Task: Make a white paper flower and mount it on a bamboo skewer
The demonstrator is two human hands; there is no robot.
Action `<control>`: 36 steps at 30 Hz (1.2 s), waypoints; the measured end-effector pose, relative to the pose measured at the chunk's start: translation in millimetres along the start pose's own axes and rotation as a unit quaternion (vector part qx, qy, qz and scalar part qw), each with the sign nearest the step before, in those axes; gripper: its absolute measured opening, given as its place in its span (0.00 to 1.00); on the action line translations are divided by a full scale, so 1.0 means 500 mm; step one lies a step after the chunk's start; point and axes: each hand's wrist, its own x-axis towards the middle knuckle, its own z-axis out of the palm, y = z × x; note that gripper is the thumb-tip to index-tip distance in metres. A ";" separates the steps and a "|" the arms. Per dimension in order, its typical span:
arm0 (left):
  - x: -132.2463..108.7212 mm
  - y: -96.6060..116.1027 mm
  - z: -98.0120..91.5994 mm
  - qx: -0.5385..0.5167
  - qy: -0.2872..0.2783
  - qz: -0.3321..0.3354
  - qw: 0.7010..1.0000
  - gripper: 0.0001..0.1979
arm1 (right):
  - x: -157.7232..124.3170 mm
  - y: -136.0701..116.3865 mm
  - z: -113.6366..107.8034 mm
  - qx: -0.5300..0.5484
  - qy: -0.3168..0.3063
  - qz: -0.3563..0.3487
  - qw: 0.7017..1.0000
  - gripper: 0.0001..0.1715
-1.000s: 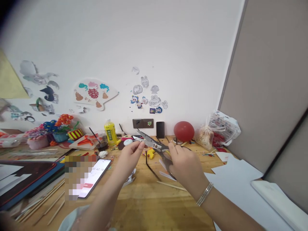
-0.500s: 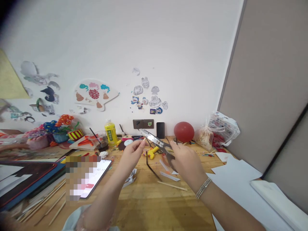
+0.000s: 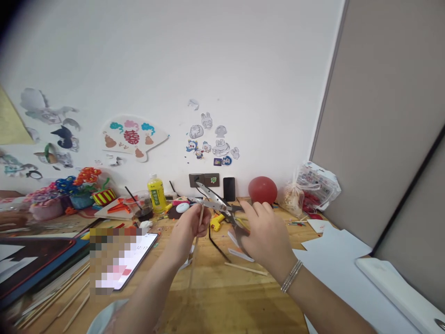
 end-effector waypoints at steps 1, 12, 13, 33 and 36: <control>-0.002 0.002 0.001 0.000 -0.009 -0.001 1.000 0.17 | 0.001 0.000 -0.001 -0.001 0.001 -0.003 1.000 0.23; -0.009 0.007 -0.003 0.126 0.007 0.031 0.992 0.21 | 0.011 0.005 -0.020 -0.022 0.022 -0.049 0.998 0.19; -0.009 0.007 -0.003 0.127 0.002 0.029 0.991 0.20 | 0.011 0.006 -0.021 -0.025 0.023 -0.049 0.998 0.20; -0.009 0.009 0.013 0.064 -0.036 -0.013 0.997 0.21 | -0.006 0.017 -0.010 -0.069 0.080 -0.102 0.989 0.20; -0.004 0.000 0.017 0.048 -0.035 -0.042 0.997 0.22 | -0.015 0.021 -0.001 -0.069 0.085 -0.109 0.988 0.20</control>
